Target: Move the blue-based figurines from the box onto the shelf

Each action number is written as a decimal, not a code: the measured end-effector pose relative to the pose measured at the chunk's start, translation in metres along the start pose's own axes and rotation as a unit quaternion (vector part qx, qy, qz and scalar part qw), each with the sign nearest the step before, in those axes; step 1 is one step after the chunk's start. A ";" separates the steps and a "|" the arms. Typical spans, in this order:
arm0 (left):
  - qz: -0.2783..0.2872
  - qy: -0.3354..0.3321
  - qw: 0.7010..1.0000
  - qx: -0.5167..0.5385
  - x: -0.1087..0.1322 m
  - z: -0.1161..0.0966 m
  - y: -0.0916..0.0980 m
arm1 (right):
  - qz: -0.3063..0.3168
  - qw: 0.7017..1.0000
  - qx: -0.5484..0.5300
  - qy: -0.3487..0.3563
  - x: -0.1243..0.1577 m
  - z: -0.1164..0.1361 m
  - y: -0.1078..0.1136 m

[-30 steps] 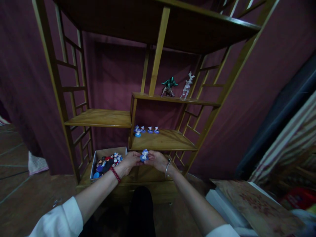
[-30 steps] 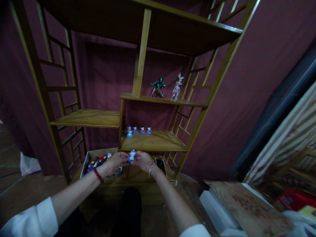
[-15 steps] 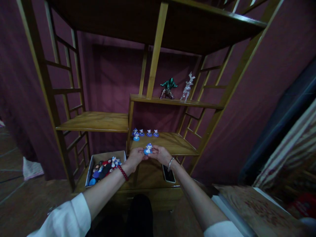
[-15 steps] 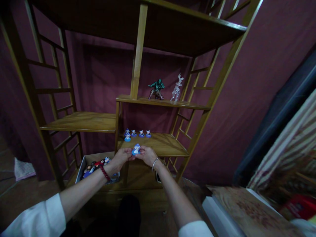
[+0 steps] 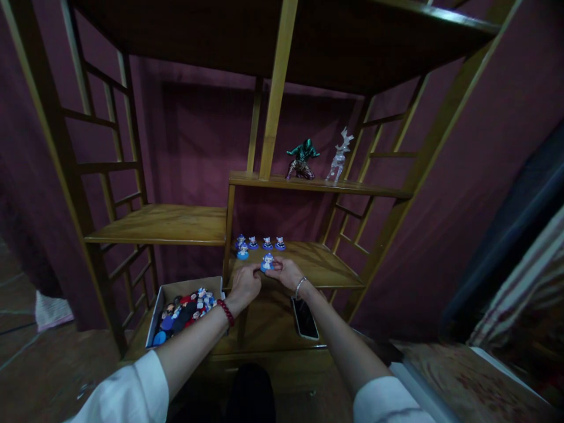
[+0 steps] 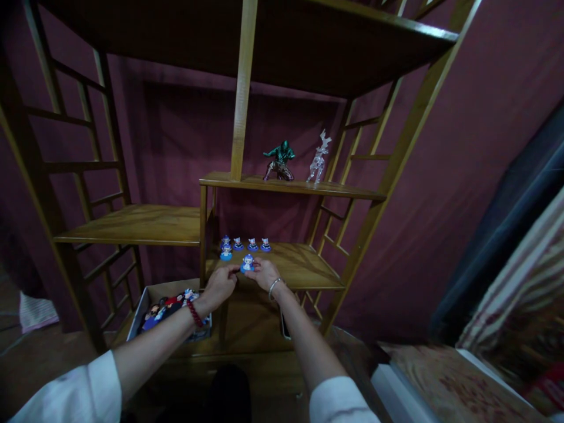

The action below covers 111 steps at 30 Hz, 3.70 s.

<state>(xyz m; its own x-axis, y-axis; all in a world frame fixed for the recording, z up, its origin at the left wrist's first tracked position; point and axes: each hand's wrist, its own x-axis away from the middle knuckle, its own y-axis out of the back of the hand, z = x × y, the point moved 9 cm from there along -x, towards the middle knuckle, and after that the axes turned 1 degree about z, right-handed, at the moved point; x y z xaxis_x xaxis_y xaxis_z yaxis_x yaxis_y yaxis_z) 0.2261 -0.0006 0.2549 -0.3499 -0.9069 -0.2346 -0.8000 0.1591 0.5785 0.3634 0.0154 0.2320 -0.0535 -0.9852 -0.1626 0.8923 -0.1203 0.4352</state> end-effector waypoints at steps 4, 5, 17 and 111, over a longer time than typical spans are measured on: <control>0.002 -0.041 0.995 -0.093 -0.003 -0.007 -0.002 | -0.016 0.998 0.052 -0.004 -0.017 -0.011 0.003; 0.006 -0.052 0.993 -0.108 -0.004 -0.007 -0.004 | -0.020 0.998 0.065 -0.004 -0.021 -0.013 0.004; 0.055 -0.052 0.981 -0.178 -0.018 -0.002 -0.021 | -0.034 0.991 0.130 -0.010 -0.044 -0.001 0.002; 0.005 -0.094 0.941 -0.325 -0.031 -0.003 -0.038 | -0.192 0.910 0.330 -0.164 -0.084 -0.053 0.079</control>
<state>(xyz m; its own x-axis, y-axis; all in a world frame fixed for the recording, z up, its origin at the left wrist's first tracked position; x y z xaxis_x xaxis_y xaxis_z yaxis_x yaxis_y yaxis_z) 0.2691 0.0199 0.2426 -0.4841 -0.8122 -0.3255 -0.3511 -0.1605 0.9225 0.4623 0.0955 0.2332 -0.5322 -0.8253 -0.1887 0.3224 -0.4037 0.8562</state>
